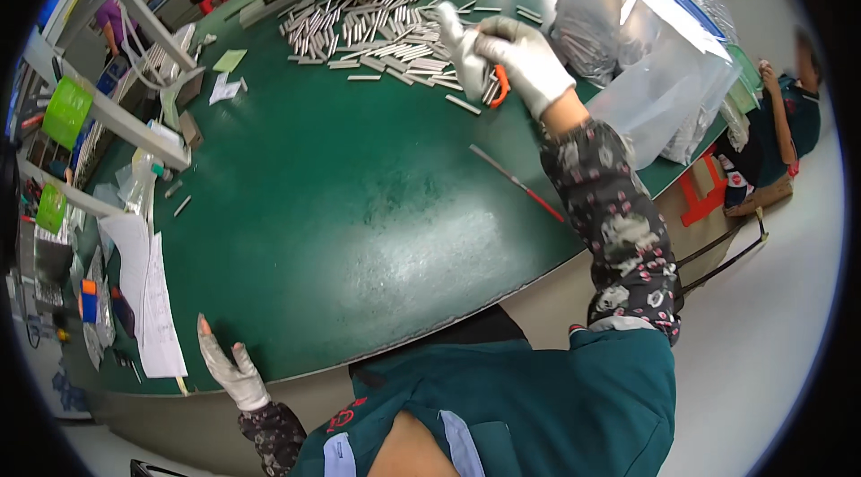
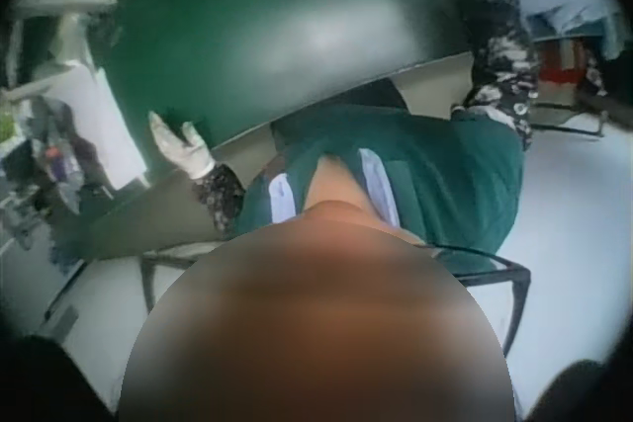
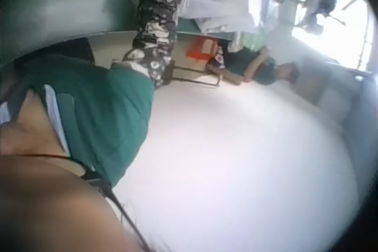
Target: The worker is bundling metal pins, using an air gun to clean them, and wiping down the workbench with a rag.
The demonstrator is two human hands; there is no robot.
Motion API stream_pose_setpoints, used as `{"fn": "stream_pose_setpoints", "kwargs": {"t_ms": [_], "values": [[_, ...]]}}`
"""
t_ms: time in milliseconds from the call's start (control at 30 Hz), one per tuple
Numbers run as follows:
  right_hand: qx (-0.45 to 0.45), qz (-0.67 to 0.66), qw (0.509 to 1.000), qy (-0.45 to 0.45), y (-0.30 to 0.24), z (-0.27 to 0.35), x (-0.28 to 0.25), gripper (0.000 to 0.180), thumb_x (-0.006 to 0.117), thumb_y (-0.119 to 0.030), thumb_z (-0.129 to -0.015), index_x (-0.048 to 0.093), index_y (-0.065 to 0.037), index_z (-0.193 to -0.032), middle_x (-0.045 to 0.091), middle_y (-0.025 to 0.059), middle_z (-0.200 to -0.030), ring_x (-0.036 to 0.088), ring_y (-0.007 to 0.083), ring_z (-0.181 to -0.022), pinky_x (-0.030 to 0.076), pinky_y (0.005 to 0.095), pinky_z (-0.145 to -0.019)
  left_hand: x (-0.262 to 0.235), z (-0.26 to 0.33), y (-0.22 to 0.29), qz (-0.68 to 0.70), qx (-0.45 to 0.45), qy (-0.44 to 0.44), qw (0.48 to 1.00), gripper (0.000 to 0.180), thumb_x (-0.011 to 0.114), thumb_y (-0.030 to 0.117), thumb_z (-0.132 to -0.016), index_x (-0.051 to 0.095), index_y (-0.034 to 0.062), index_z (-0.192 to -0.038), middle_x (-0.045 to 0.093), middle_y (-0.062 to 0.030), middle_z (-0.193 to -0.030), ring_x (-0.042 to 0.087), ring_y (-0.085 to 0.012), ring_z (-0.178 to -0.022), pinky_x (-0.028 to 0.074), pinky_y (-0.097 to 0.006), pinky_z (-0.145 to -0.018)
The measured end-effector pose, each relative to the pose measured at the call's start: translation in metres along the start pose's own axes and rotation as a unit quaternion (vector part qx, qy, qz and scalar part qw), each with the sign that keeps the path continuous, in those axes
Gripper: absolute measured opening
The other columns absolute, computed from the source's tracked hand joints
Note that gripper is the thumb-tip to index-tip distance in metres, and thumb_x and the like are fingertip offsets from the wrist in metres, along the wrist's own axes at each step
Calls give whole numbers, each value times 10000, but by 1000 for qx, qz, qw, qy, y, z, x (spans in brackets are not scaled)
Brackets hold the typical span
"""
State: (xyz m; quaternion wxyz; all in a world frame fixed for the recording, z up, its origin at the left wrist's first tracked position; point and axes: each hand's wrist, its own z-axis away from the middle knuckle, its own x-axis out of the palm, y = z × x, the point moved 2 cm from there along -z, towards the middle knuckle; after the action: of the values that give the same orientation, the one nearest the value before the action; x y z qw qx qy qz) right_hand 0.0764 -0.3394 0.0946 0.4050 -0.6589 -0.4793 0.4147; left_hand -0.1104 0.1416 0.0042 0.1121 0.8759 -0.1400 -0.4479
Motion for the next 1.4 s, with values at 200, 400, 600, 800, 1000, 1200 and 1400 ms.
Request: {"fn": "stream_pose_setpoints", "kwargs": {"t_ms": [200, 400, 600, 800, 1000, 1200, 1400], "values": [[-237, 277, 836, -410, -35, 155, 103, 315, 631, -233, -751, 600, -28, -988, 565, 138, -1095, 537, 313, -1032, 458, 392, -846, 4, 0, 1, -4, 14, 7, 1000, 617, 414, 465, -907, 358, -1, -1306, 433, -195, -1284, 456, -358, -1144, 366, -422, -958], [-255, 413, 792, -370, 13, 148, 101, 505, 457, -413, -823, 505, -90, -1208, 354, 200, -1348, 222, 387, -1308, 153, 563, -1038, 1, 1, 1, 17, 24, 11, 999, 614, 416, 462, -907, 363, -3, -1304, 436, -193, -1282, 459, -357, -1143, 367, -424, -958], [-135, 520, 824, -180, 35, 63, 130, 409, 429, -395, -819, 558, -99, -1069, 458, 188, -1133, 408, 355, -1089, 289, 529, -919, 4, -1, 4, 26, 32, 27, 999, 613, 415, 464, -907, 377, -11, -1292, 442, -194, -1276, 462, -357, -1140, 370, -422, -956], [-443, 152, 779, -416, -21, 176, 204, 342, 464, -250, -802, 472, -72, -1094, 504, 124, -1072, 469, 304, -1045, 339, 478, -946, 0, 1, 2, 21, 18, 30, 999, 626, 416, 484, -899, 376, 2, -1297, 445, -207, -1268, 466, -374, -1129, 370, -432, -948], [-324, 529, 738, -266, 14, 45, 220, 253, 429, -194, -807, 463, -33, -998, 549, 118, -979, 512, 273, -954, 435, 437, -741, 3, 0, 1, 55, 24, 36, 998, 642, 410, 498, -896, 354, 21, -1321, 433, -209, -1279, 460, -366, -1141, 369, -427, -953], [-506, 75, 756, -407, -39, 166, 273, 194, 437, -208, -817, 528, -74, -923, 545, 86, -890, 505, 239, -1001, 424, 386, -850, -6, 10, -10, 223, -25, 100, 969, 681, 427, 485, -897, 296, -7, -1348, 368, -186, -1351, 392, -326, -1231, 306, -422, -1026], [-364, 505, 769, -147, 49, 10, 282, 178, 412, -161, -826, 533, -68, -918, 558, 90, -822, 560, 209, -800, 448, 364, -702, -17, 16, -25, 203, -57, 160, 964, 670, 403, 514, -895, 333, 18, -1339, 376, -194, -1333, 399, -320, -1218, 336, -409, -999]]}}
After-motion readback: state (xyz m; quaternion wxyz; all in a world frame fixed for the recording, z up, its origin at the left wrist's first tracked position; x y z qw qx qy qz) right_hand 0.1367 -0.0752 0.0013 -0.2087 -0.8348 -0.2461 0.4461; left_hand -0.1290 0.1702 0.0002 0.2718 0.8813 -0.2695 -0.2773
